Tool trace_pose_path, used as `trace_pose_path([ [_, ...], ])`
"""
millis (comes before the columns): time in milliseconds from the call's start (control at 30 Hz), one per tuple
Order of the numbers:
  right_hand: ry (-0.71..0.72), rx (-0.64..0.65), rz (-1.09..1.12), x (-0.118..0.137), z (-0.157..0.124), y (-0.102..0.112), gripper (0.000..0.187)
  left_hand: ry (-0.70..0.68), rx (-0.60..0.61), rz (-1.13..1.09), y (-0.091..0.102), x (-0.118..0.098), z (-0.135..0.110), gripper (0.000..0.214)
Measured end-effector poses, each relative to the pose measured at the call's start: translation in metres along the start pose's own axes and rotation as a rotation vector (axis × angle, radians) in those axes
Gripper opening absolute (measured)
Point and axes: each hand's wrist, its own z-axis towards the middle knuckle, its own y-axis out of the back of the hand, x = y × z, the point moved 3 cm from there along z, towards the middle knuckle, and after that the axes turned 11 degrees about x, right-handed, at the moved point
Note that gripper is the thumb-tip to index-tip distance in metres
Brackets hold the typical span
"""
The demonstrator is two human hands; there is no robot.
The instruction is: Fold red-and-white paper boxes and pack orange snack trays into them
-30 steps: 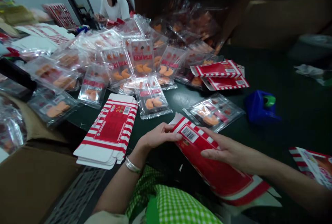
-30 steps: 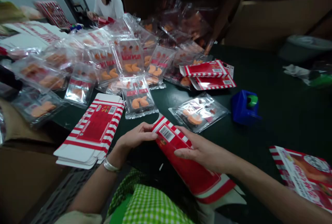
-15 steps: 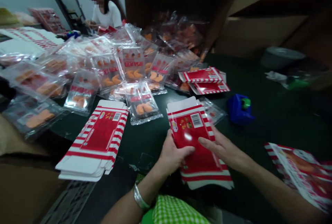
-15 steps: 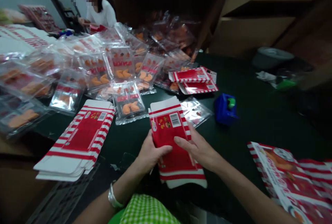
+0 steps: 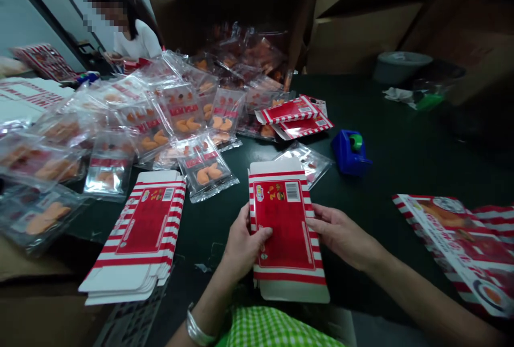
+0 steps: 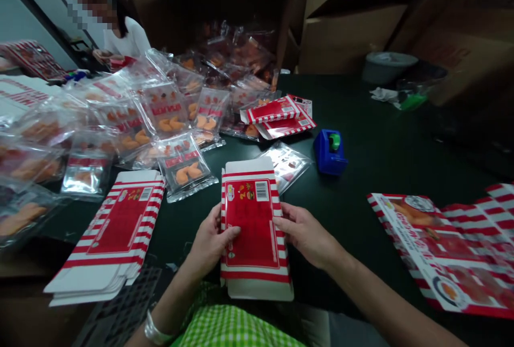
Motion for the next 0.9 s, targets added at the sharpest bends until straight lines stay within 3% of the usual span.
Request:
trace_pose_path([
  [167,-0.077,0.014,0.145,-0.013,-0.015,-0.003,0.060,0.103,0.189,-0.153,-0.001,-0.001,-0.008,0.042],
  [300,-0.114,0.035,0.195,-0.025,-0.021,-0.002,0.067,0.002,-0.033,0.053,0.010,-0.012,0.005,0.063],
  [367,-0.122,0.046,0.190,-0.030,-0.021,0.001,0.075,-0.009,-0.048,0.073,0.011,-0.013,0.011,0.075],
  [567,0.006,-0.147,-0.033,-0.024,-0.019,0.019,0.098,0.120,0.227,-0.040,0.003,-0.004,0.005,0.095],
  [700,0.030,-0.068,-0.121,-0.020,-0.019,0.015,0.087,0.147,0.169,0.057,0.004,-0.002,0.007,0.069],
  [800,0.069,-0.088,-0.151,-0.020,-0.023,0.013,0.079,0.054,0.082,0.130,0.005,-0.001,0.012,0.048],
  [900,0.124,-0.113,-0.150,-0.020,-0.028,0.012,0.069,0.055,0.077,0.166,0.005,0.001,0.013,0.040],
])
